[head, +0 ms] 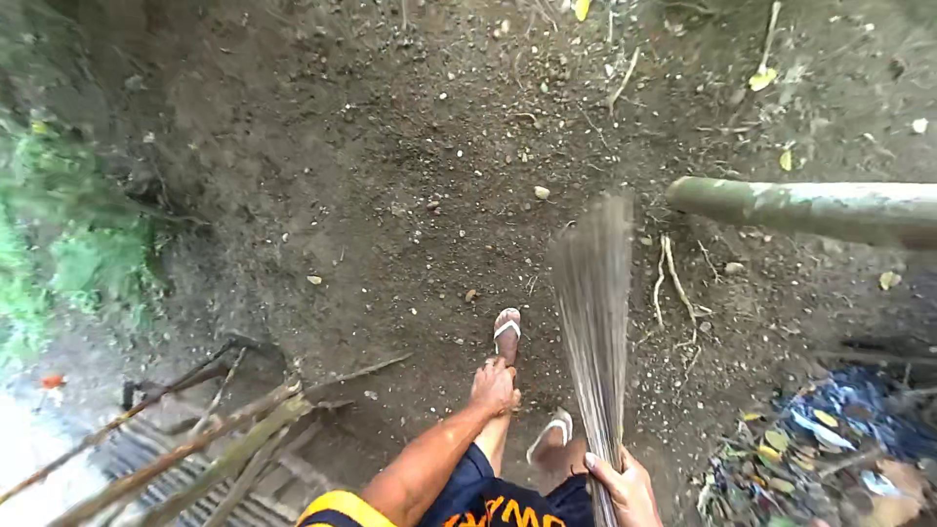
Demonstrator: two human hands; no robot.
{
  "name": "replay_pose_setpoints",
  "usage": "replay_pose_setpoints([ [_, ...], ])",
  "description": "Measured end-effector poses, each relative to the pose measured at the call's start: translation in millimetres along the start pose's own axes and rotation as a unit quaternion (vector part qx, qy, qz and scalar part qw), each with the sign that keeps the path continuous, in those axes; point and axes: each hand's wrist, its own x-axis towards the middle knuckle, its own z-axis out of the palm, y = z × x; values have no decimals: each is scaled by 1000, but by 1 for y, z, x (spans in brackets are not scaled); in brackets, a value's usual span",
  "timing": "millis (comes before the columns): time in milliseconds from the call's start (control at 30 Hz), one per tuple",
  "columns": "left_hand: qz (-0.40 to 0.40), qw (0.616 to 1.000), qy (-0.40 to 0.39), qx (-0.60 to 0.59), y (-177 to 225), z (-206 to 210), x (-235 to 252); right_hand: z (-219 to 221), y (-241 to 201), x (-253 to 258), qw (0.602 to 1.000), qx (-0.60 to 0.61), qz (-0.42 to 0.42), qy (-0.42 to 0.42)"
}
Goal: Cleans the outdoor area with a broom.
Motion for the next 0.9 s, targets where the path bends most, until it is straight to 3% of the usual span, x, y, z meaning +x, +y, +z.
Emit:
replay_pose_setpoints([
  [133,-27,998,-48,33,8,-22,-1,3,-70,1,999,37,7,-12],
  [300,-92,991,-95,22,35,-68,-7,2,-165,31,989,116,-6,-86],
  [400,-126,992,-14,7,79,-146,-5,-4,-241,64,984,108,-27,-141],
  [567,-59,994,75,-49,169,-261,-28,-37,-358,113,977,68,-73,-187],
  [733,-75,991,97,57,251,-312,-53,-44,-465,147,966,124,-76,-215],
  [900,-97,980,39,169,275,-328,-6,-25,-558,178,929,225,-15,-294],
])
